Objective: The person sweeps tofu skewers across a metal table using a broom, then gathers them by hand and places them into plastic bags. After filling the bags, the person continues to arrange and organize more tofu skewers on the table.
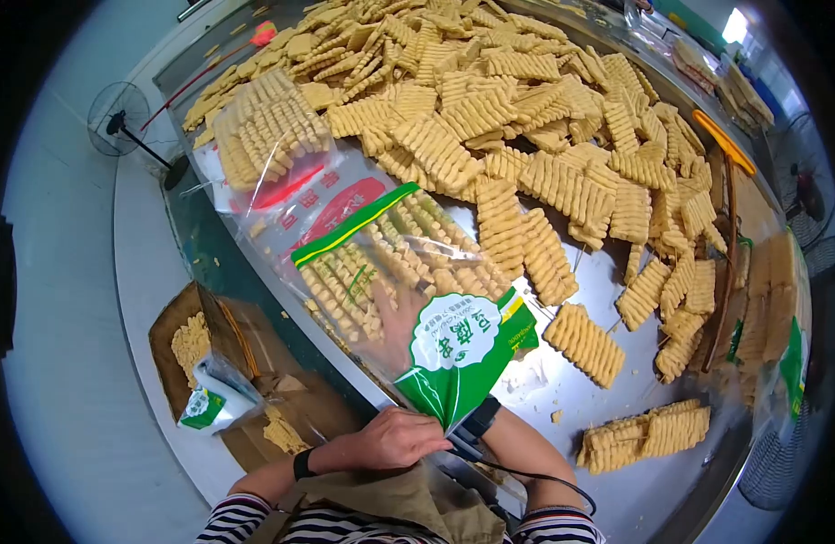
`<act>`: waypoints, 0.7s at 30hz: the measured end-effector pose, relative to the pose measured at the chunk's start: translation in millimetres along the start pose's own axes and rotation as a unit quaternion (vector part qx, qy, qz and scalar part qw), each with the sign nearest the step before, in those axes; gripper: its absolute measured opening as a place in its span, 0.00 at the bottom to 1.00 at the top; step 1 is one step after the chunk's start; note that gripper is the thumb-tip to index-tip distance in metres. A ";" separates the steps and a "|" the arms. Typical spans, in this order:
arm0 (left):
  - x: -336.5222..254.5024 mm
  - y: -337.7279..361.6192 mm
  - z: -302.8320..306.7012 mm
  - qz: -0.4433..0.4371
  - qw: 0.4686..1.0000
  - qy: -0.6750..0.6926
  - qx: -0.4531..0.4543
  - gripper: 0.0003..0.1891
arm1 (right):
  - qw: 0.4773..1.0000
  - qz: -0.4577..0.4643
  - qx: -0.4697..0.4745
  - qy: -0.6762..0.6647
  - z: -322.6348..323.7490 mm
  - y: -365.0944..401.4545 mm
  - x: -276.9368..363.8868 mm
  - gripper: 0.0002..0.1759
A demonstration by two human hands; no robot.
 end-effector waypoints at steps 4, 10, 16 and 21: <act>2.9 5.1 -0.1 0.036 0.999 -0.025 0.000 0.13 | 0.982 0.188 0.022 -0.026 54.0 2.5 -5.9 0.32; 9.8 11.0 -0.1 0.073 0.996 -0.013 -0.045 0.07 | 0.961 -0.233 -0.050 -0.140 50.3 88.6 -116.8 0.25; 31.0 -14.8 18.3 0.298 0.930 0.169 -0.134 0.13 | 0.980 -0.008 -0.168 0.102 104.8 93.1 -88.9 0.28; 30.4 -16.4 15.2 0.225 0.963 0.050 -0.138 0.14 | 0.975 -0.074 -0.199 0.065 111.0 99.9 -98.4 0.34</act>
Point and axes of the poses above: each hand's wrist, its own y-axis away from the middle knuckle, its own z-axis out of the back of the hand, x = y × z, the point moved 2 cm from there along -y, towards the middle knuckle, and after that the axes turned 11 degrees about -x, right-handed, at the moved point
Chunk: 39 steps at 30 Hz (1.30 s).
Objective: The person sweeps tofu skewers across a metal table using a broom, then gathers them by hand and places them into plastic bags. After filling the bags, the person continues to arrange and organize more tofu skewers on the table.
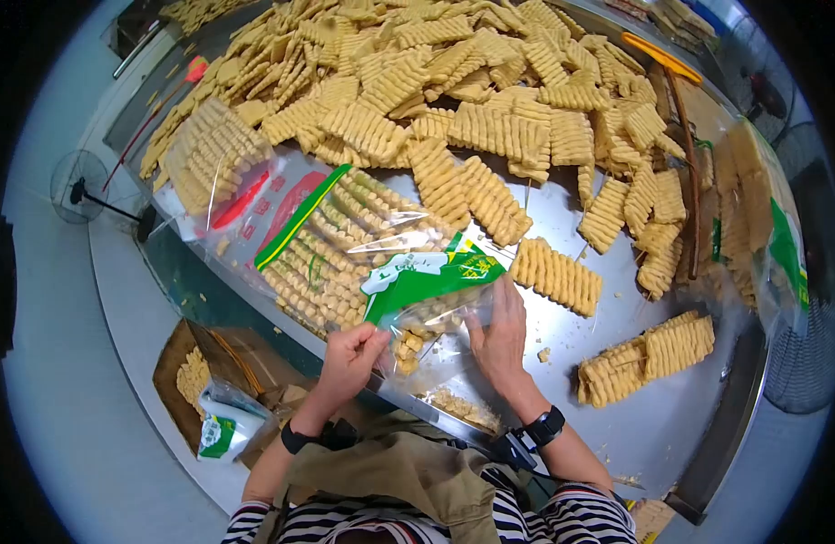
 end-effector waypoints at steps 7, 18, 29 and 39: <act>-19.5 17.2 -12.0 -0.266 0.953 -0.143 0.033 0.09 | 0.928 -0.267 0.050 -0.255 -30.9 11.9 -18.0 0.24; -4.3 30.7 -7.9 -0.227 0.956 -0.126 0.135 0.12 | 0.948 -0.235 0.000 -0.213 -20.9 32.7 -30.5 0.17; -6.1 49.3 -7.3 -0.346 0.869 -0.354 0.018 0.10 | 0.974 -0.136 0.015 -0.181 -29.1 -63.1 -41.8 0.28; 46.5 39.6 4.1 -0.463 0.820 -0.335 0.038 0.25 | 0.935 -0.202 0.253 -0.145 -57.2 -56.1 -21.2 0.33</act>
Point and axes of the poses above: each hand's wrist, its own y-axis away from the middle knuckle, its own z-axis out of the back of the hand, x = y × z, the point moved 2 cm from there along -y, towards the middle knuckle, and after that the axes turned 11 degrees about -x, right-handed, at the moved point
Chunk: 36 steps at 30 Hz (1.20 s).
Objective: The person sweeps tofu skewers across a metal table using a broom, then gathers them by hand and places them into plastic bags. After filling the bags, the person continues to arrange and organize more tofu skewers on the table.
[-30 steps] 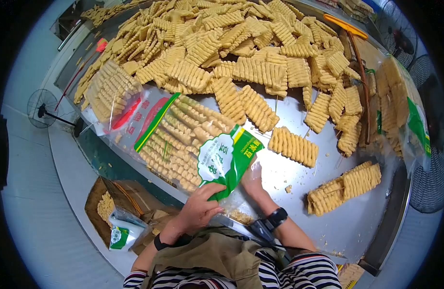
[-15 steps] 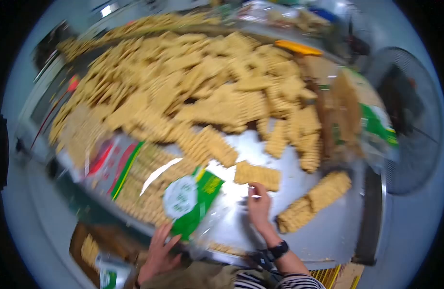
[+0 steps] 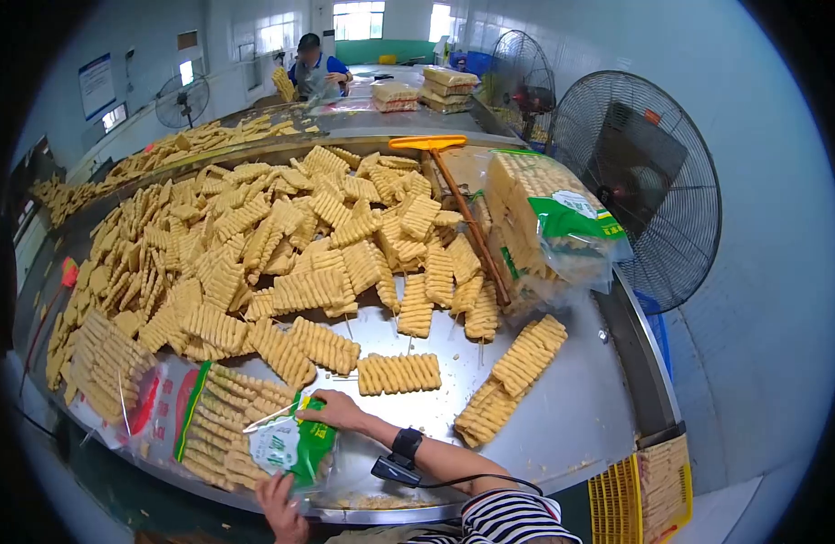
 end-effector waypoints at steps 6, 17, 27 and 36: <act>7.7 -54.5 117.4 0.214 0.897 0.229 -0.312 0.16 | 0.729 -0.276 0.236 -0.580 -28.9 54.6 39.5 0.28; 17.5 -89.8 197.4 0.356 0.883 0.228 -0.205 0.12 | 0.700 -0.222 0.248 -0.632 47.0 126.7 130.6 0.25; -83.4 -275.8 155.4 0.241 0.688 0.681 -0.061 0.12 | 0.872 0.048 -0.151 -0.463 337.2 215.3 149.7 0.31; -250.3 -528.9 19.1 -0.221 0.787 0.508 -0.273 0.03 | 0.828 0.174 -0.347 -0.405 558.0 195.7 65.1 0.27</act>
Point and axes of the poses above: each hand's wrist, its own y-axis away from the middle knuckle, its own z-axis out of the back of the hand, x = y × z, the point moved 2 cm from there along -y, towards the middle knuckle, and after that the axes turned 11 degrees about -x, right-handed, at the moved point
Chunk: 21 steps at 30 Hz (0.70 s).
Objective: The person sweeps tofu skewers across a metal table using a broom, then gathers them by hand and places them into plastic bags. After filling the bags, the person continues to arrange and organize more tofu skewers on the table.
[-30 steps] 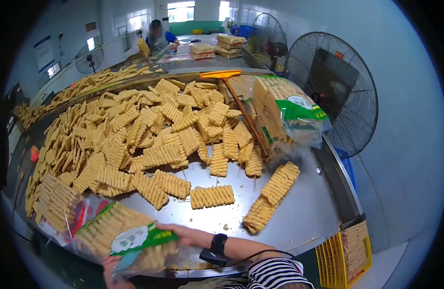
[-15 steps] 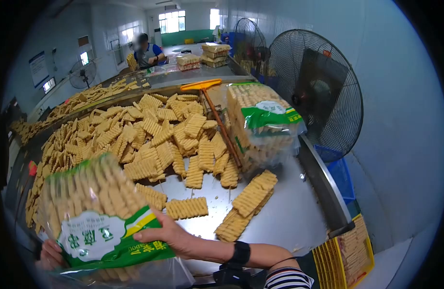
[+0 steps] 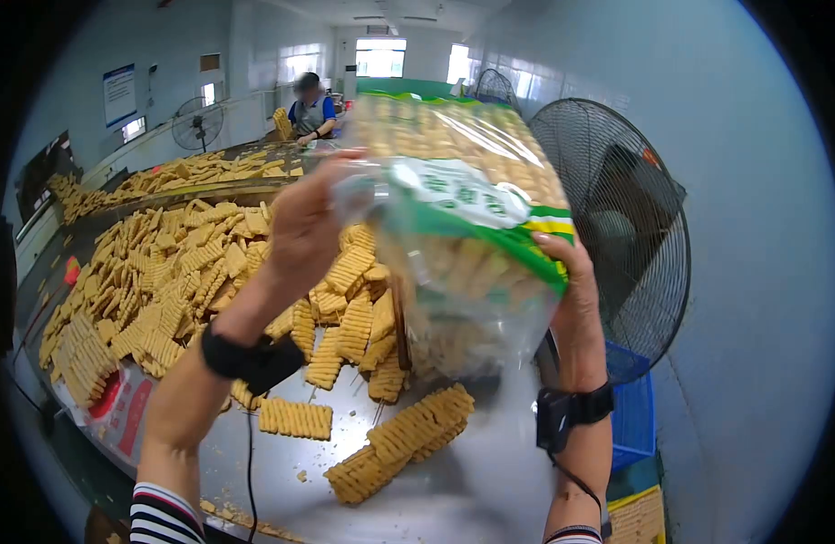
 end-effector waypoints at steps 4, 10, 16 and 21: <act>120.5 32.8 -46.4 0.065 0.993 -0.073 0.066 0.12 | 0.990 -0.129 -0.053 -0.027 70.2 -80.6 -36.9 0.24; 178.8 87.0 -75.0 0.098 0.991 -0.084 -0.030 0.09 | 0.988 -0.129 -0.045 0.066 153.6 -138.5 -107.6 0.22; 160.7 109.6 -48.1 0.049 0.992 -0.111 0.040 0.17 | 0.925 0.063 -0.188 0.325 149.3 -116.6 -78.2 0.20; 123.1 229.9 11.6 0.422 0.870 -0.179 0.181 0.22 | 0.881 0.162 -0.328 0.302 163.4 39.4 -118.8 0.18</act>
Point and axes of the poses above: each hand's wrist, its own y-axis away from the middle knuckle, its own z-axis out of the back of the hand, x = y × z, the point moved 2 cm from there along -y, towards the middle knuckle, and after that the axes turned 11 degrees about -x, right-handed, at the moved point
